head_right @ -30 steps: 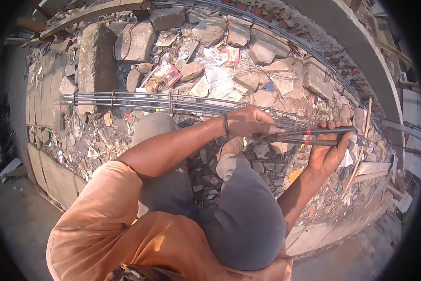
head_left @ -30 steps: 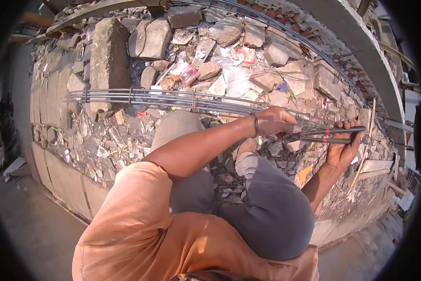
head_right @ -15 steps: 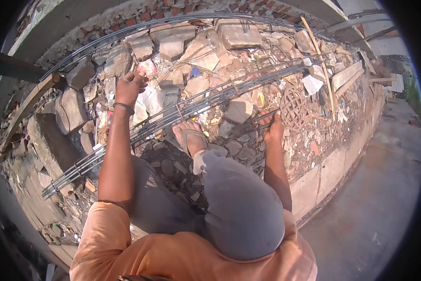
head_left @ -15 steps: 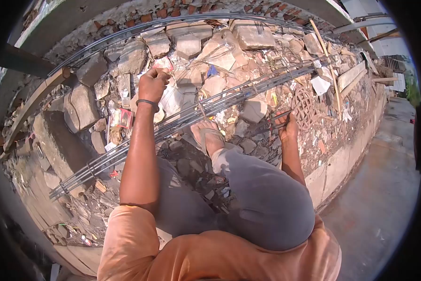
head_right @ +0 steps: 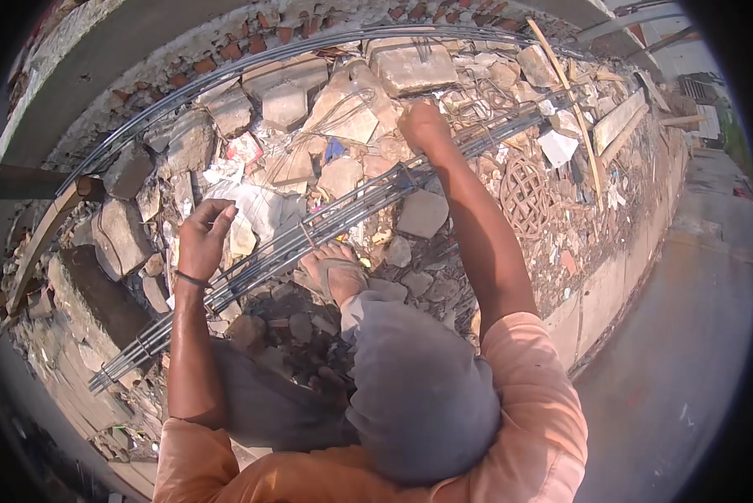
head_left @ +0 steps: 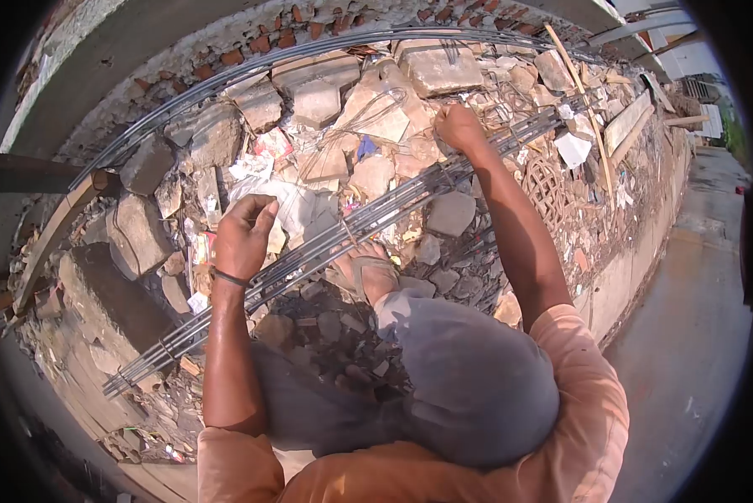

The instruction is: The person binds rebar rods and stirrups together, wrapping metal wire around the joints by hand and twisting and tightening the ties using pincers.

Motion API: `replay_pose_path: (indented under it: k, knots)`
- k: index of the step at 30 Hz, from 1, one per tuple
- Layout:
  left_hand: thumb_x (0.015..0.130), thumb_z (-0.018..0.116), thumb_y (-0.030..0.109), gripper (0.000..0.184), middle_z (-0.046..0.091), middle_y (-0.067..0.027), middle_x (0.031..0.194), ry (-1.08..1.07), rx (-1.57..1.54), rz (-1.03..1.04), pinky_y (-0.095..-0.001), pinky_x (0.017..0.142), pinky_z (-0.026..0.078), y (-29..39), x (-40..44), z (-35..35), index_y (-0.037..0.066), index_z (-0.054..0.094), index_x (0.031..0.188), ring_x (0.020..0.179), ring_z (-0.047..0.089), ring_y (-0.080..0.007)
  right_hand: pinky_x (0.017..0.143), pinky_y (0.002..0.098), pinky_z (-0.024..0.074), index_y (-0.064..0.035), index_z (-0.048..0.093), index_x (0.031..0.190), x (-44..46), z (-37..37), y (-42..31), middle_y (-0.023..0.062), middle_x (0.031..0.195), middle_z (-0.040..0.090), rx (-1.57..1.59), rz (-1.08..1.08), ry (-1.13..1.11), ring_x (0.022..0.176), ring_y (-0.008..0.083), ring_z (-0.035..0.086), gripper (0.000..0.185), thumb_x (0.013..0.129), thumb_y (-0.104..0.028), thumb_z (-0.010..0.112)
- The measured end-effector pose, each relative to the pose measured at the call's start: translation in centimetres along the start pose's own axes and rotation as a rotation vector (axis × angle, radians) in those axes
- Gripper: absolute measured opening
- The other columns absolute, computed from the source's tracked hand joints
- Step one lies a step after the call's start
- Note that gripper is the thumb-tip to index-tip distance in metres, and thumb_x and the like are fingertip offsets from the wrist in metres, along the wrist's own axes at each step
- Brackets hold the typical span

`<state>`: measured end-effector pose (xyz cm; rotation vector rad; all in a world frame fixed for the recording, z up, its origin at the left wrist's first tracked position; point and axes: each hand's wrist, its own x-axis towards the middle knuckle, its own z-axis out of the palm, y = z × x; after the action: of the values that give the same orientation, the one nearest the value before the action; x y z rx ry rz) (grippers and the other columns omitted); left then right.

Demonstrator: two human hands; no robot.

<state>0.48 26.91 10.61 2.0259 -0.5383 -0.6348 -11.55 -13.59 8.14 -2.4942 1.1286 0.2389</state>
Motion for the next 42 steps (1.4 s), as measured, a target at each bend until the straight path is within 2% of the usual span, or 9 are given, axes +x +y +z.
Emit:
replay_pose_path:
  k: [6, 9, 17, 19, 20, 25, 29, 34, 42]
  knots:
    - [0.09, 0.064, 0.019, 0.021, 0.067, -0.0159, 0.092, 0.073, 0.042, 0.062, -0.0335, 0.071, 0.051, -0.3, -2.4, -1.5, -0.001, 0.066, 0.098, 0.08, 0.066, -0.0252, 0.075, 0.0403, 0.0547, 0.0042, 0.071, 0.08, 8.5, 7.6, 4.1, 0.0249, 0.086, 0.068, -0.555, -0.044, -0.317, 0.086, 0.0366, 0.069, 0.026, 0.074, -0.019, 0.061]
    - [0.09, 0.063, 0.018, 0.021, 0.067, -0.0165, 0.092, 0.077, 0.081, 0.039, -0.0352, 0.073, 0.051, -0.1, -3.4, -2.7, -0.001, 0.066, 0.098, 0.083, 0.066, -0.0276, 0.07, 0.0383, 0.0554, 0.0022, 0.071, 0.073, 6.6, 5.1, 1.6, 0.0235, 0.078, 0.068, -0.15, 0.273, -0.369, 0.079, 0.0337, 0.07, 0.02, 0.071, -0.016, 0.064]
    - [0.09, 0.061, 0.021, 0.024, 0.065, -0.0173, 0.092, 0.109, 0.132, 0.081, -0.0406, 0.077, 0.049, 0.5, -5.6, -3.6, -0.001, 0.065, 0.097, 0.088, 0.064, -0.0323, 0.058, 0.037, 0.0563, 0.0047, 0.065, 0.065, 16.3, 12.1, 12.7, 0.0181, 0.073, 0.07, -0.538, 0.152, -0.494, 0.064, 0.0246, 0.071, 0.007, 0.065, -0.002, 0.068]
    - [0.088, 0.061, 0.018, 0.019, 0.063, -0.0164, 0.088, 0.186, 0.135, 0.18, -0.0437, 0.077, 0.047, -0.3, -6.0, -3.5, 0.0, 0.064, 0.093, 0.086, 0.061, -0.0356, 0.051, 0.0338, 0.0506, -0.0107, 0.064, 0.053, 16.5, 10.3, 12.4, 0.0085, 0.06, 0.065, -0.564, 0.046, -0.393, 0.055, 0.0189, 0.063, 0.024, 0.072, -0.026, 0.067]
    - [0.087, 0.061, 0.018, 0.018, 0.062, -0.0171, 0.089, 0.192, 0.154, 0.129, -0.0447, 0.077, 0.047, -0.7, -6.4, -3.5, 0.001, 0.063, 0.092, 0.087, 0.06, -0.0364, 0.052, 0.0389, 0.0521, 0.0108, 0.061, 0.077, 18.1, 10.2, 14.1, 0.0262, 0.069, 0.065, -0.947, -0.614, -0.534, 0.061, 0.0332, 0.065, 0.017, 0.073, -0.006, 0.062]
    - [0.089, 0.058, 0.017, 0.018, 0.062, -0.0161, 0.088, 0.284, -0.022, 0.134, -0.0416, 0.079, 0.048, -1.8, -6.1, -2.7, 0.0, 0.062, 0.093, 0.087, 0.061, -0.0327, 0.046, 0.0258, 0.0336, -0.0009, 0.065, 0.113, 4.7, -4.2, 3.9, 0.0066, 0.089, 0.068, 0.102, -0.077, -0.034, 0.057, 0.014, 0.041, 0.046, 0.074, 0.002, 0.04]
    - [0.099, 0.051, 0.03, 0.032, 0.065, -0.0093, 0.089, 0.159, -0.481, -0.03, -0.0325, 0.074, 0.049, 0.6, -4.7, -2.0, 0.0, 0.063, 0.098, 0.082, 0.063, -0.0176, 0.034, 0.018, 0.0249, -0.0056, 0.049, 0.102, -11.0, -1.3, -12.2, -0.0062, 0.057, 0.027, 1.573, -0.426, -0.599, 0.04, 0.002, 0.025, 0.015, 0.102, -0.02, 0.045]
    - [0.101, 0.039, 0.045, 0.058, 0.064, -0.0191, 0.11, 0.364, -1.155, -0.193, -0.035, 0.086, 0.049, 1.7, -4.5, -3.5, -0.008, 0.054, 0.12, 0.095, 0.063, -0.0225, 0.043, 0.022, 0.0318, -0.0041, 0.051, 0.103, -17.2, 4.6, -22.8, -0.0042, 0.06, 0.034, 1.748, -0.211, -1.239, 0.046, 0.0061, 0.033, 0.017, 0.101, -0.02, 0.047]
    - [0.099, 0.043, 0.048, 0.063, 0.062, -0.0197, 0.111, 0.312, -1.246, -0.264, -0.0354, 0.085, 0.051, 0.7, -4.8, -4.7, -0.009, 0.051, 0.122, 0.098, 0.062, -0.0234, 0.042, 0.0213, 0.0298, -0.0033, 0.053, 0.104, -18.1, 6.3, -23.3, -0.005, 0.06, 0.037, 1.515, -0.213, -1.267, 0.046, 0.0046, 0.034, 0.017, 0.1, -0.019, 0.048]
